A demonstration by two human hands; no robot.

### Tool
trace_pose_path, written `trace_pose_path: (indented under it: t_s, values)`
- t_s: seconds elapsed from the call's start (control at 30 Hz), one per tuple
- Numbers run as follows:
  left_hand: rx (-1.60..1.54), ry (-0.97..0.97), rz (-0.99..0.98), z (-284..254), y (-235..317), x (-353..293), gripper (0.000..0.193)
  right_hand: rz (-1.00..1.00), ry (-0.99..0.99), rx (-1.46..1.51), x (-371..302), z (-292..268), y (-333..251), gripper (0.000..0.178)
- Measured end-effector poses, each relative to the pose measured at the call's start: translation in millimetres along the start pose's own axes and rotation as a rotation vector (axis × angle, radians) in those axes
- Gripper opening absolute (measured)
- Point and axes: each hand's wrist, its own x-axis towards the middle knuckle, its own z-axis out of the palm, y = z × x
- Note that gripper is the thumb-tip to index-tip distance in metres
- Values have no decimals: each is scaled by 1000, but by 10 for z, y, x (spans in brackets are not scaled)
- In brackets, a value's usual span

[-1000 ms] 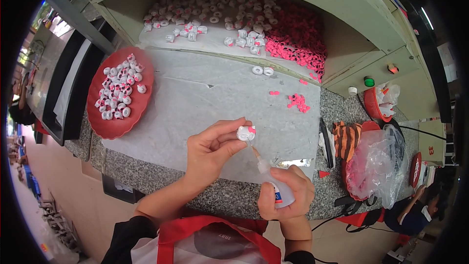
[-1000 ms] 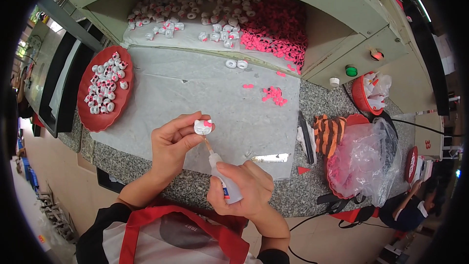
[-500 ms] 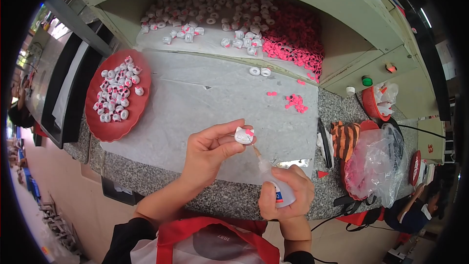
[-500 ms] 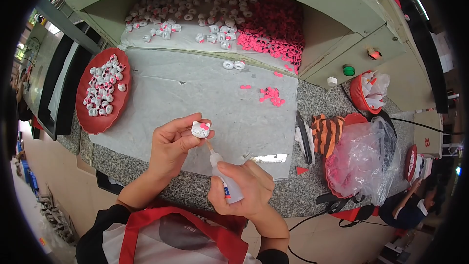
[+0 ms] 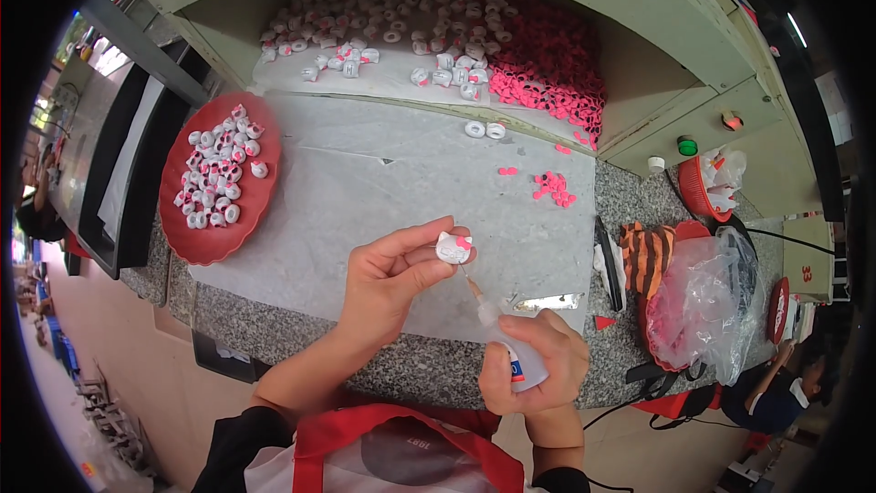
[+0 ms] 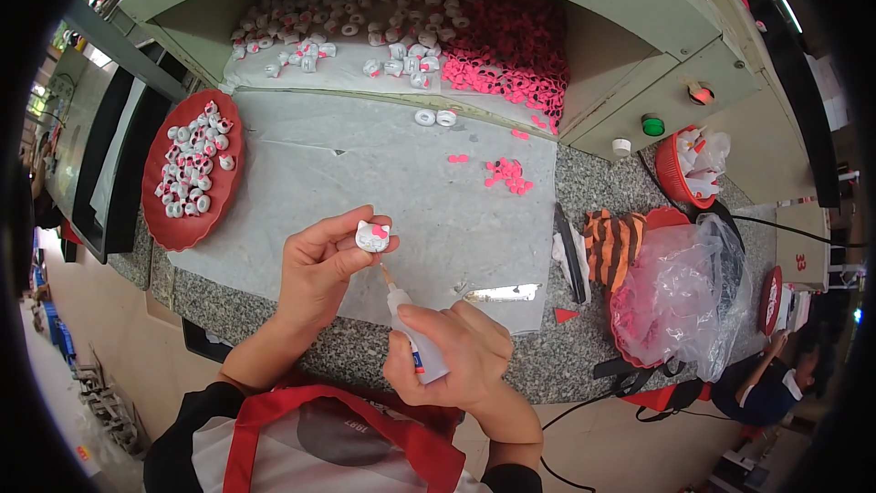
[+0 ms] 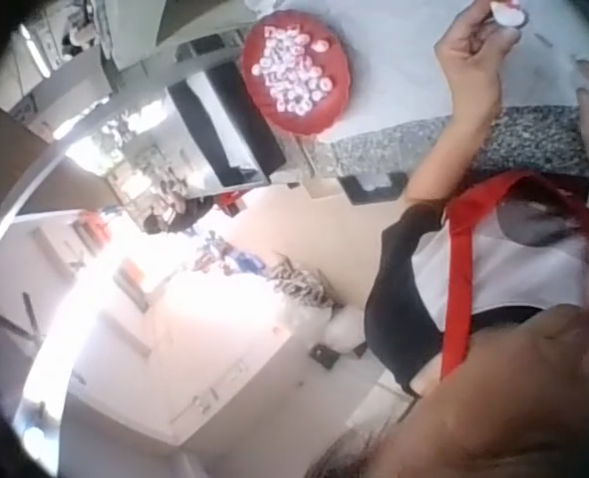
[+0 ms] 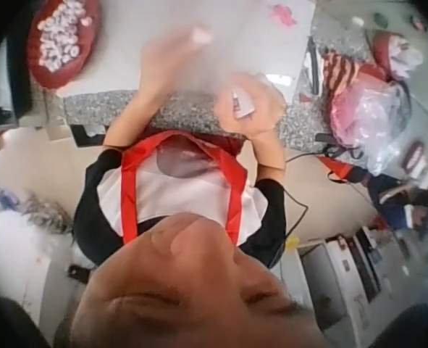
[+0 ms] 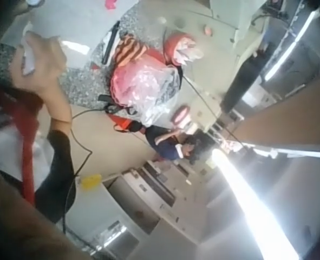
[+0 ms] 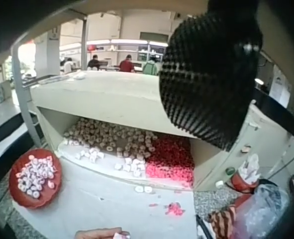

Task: Gluing small pink bow accessories onto plastic toy heads at a factory workbench.

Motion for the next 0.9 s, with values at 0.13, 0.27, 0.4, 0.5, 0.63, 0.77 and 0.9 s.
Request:
trace_pose_path:
  t_s: [0.13, 0.27, 0.4, 0.5, 0.63, 0.77, 0.9]
  values:
    - [9, -23, 6, 3, -17, -4, 39, -12, 7, 0, -2, 10, 2, 30]
    - [5, -32, -12, 16, -14, -6, 40, 15, -2, -1, -6, -8, 3, 30]
    - [14, -26, -4, 27, -3, 1, 40, -5, 28, -21, 18, -13, 13, 31]
    - [26, 38, 16, -55, -3, 1, 39, 618, 81, 271, 43, -112, 52, 39]
    - [28, 86, 10, -16, -16, 57, 38, 990, 127, 657, 252, -94, 793, 38]
    - [0, 21, -18, 46, -23, 9, 38, 845, -274, -256, 651, 319, 1324, 20]
    - [13, 65, -28, 42, -42, 19, 37, 670, -481, -642, 736, 377, 1305, 27]
